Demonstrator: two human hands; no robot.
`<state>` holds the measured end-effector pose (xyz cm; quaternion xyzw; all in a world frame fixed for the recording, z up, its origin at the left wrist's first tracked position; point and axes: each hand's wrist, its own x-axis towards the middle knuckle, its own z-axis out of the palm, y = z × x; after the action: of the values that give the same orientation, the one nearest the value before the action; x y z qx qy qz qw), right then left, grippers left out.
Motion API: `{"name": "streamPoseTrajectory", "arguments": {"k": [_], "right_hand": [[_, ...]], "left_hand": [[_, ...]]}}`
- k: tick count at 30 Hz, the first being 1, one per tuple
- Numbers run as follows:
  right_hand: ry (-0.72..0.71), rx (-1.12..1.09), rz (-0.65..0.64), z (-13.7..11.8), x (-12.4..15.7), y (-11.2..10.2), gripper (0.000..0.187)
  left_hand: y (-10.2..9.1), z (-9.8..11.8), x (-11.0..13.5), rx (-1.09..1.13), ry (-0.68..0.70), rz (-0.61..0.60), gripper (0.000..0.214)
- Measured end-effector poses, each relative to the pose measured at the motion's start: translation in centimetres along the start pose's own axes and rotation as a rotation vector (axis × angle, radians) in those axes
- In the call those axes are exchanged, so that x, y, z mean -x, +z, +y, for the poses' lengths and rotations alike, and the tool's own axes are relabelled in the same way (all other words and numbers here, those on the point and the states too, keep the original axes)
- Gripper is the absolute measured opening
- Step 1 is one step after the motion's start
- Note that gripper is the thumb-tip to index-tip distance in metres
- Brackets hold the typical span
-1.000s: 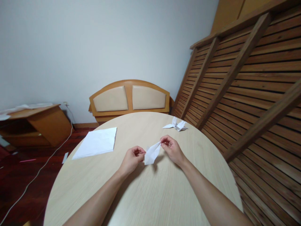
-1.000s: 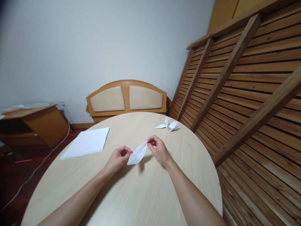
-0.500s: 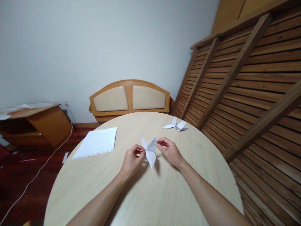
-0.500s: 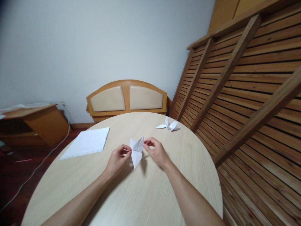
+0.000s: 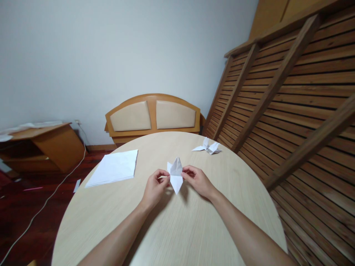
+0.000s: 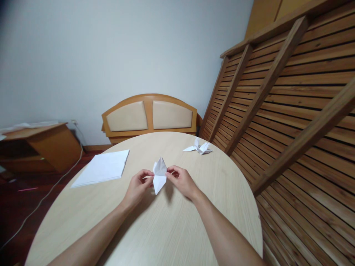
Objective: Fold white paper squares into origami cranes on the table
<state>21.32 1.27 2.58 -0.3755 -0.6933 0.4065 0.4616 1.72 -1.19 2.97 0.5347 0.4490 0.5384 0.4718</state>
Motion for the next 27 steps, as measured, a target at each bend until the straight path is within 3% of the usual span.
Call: {"name": "streamPoseTrajectory", "arguments": {"k": [5, 8, 12, 17, 23, 27], "right_hand": [[0.024, 0.03, 0.002, 0.2, 0.0, -0.3, 0.025], [0.036, 0.059, -0.066, 0.3, 0.2, -0.4, 0.023], [0.03, 0.182, -0.162, 0.2, 0.6, -0.5, 0.021], [0.004, 0.256, -0.193, -0.1, 0.7, -0.6, 0.019], [-0.035, 0.299, -0.238, -0.5, 0.7, -0.6, 0.016], [-0.039, 0.315, -0.248, -0.8, 0.8, -0.5, 0.015]], "left_hand": [[-0.5, -0.2, 0.0, -0.149, 0.039, 0.011, 0.023], [-1.0, 0.3, -0.1, -0.23, 0.117, 0.036, 0.028], [-1.4, 0.7, -0.1, -0.262, 0.167, -0.045, 0.041], [-1.4, 0.4, -0.1, -0.313, 0.246, -0.122, 0.032], [-1.4, 0.0, -0.1, -0.348, 0.299, -0.193, 0.038], [-1.4, 0.2, 0.0, -0.397, 0.325, -0.174, 0.03]]}}
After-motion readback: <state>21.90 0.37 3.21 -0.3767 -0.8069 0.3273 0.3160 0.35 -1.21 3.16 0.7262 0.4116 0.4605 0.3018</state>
